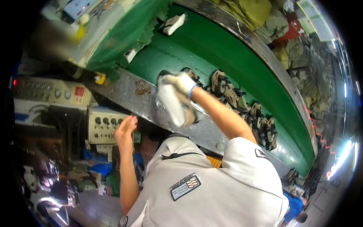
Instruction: The person operates a toe-lasting machine by positioning a shoe upper onto the machine's mold, activating the automated clamping and stretching process, and then retrieving the shoe before placing it on a conveyor belt.
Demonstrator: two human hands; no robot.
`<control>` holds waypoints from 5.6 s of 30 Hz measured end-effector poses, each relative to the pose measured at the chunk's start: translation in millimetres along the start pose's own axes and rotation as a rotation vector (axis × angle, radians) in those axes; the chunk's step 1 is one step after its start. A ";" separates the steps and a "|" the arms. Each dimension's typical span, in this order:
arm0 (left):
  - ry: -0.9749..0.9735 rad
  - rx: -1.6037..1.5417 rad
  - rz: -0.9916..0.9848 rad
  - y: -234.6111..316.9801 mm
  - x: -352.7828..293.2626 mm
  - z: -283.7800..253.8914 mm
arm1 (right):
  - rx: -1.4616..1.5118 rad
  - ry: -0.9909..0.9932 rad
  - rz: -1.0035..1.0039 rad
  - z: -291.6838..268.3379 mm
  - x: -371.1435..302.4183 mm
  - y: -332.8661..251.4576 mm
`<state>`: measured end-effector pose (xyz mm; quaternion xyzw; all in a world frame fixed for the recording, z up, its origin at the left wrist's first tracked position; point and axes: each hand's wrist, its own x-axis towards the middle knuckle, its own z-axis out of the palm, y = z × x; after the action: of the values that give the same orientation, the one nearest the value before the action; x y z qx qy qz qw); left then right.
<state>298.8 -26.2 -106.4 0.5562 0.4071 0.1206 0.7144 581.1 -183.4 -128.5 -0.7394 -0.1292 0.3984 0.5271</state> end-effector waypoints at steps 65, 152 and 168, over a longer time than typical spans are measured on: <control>1.027 -0.652 0.246 -25.3 -151.0 -357.9 | 0.469 -1.040 0.272 501.6 -117.2 -65.1; 1.054 -0.469 -0.046 -268.7 -232.1 -266.0 | 0.212 -0.670 0.064 395.4 -110.7 6.0; 0.711 -0.273 0.251 -4.7 -256.9 -246.8 | 0.910 -1.060 0.593 414.7 -201.5 -70.4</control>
<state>-43.4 -16.5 -7.9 0.4252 0.5381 0.4449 0.5759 165.5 3.0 -27.7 -0.1624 0.0159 0.8394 0.5184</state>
